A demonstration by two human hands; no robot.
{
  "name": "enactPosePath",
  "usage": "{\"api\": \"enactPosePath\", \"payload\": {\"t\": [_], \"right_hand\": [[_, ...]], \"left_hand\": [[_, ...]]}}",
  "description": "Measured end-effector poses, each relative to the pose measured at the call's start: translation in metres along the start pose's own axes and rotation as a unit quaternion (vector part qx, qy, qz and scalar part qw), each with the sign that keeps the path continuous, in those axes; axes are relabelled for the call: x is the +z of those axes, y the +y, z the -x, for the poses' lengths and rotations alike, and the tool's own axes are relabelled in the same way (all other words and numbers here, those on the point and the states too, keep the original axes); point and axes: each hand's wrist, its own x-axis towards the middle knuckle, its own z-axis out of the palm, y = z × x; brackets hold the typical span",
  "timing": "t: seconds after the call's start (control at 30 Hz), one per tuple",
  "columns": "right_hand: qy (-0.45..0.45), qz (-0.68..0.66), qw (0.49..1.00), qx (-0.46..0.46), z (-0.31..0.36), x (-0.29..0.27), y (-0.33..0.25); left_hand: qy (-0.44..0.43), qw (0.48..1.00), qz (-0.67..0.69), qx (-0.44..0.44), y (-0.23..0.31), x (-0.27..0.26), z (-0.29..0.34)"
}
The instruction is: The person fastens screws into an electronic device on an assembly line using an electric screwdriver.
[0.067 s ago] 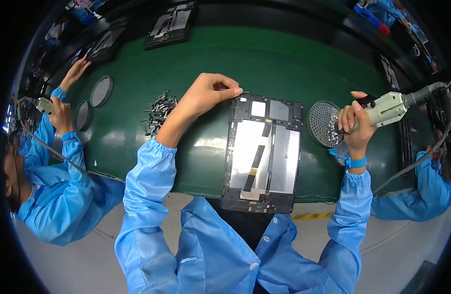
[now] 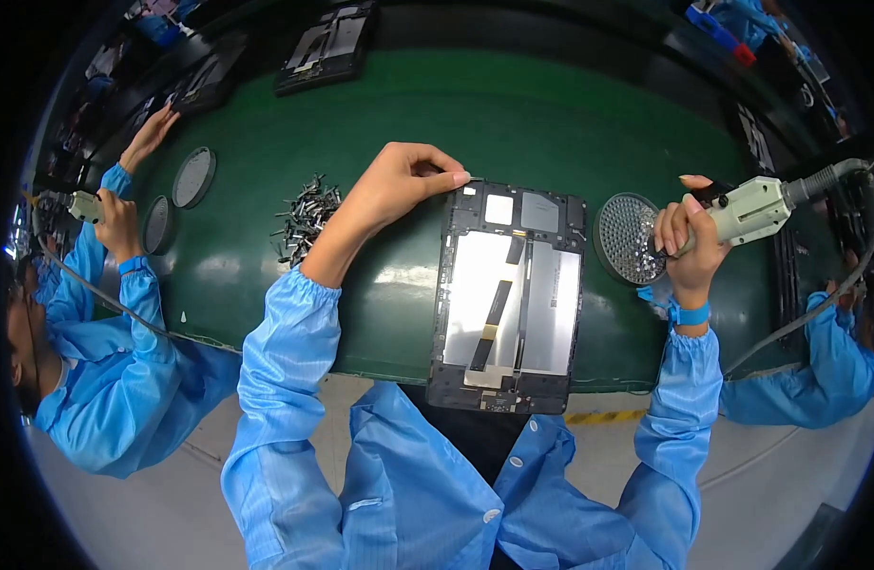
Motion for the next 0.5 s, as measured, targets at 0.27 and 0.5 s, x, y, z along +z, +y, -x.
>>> {"api": "enactPosePath", "payload": {"t": [0.27,0.5], "right_hand": [[0.009,0.001,1.0,0.017,-0.002,-0.002,-0.006],[-0.002,0.008,1.0,-0.01,-0.013,-0.007,-0.006]], "left_hand": [[-0.011,0.999,-0.039,0.018,0.009,0.004,0.0],[-0.016,0.997,-0.051,0.048,0.008,0.003,-0.014]]}}
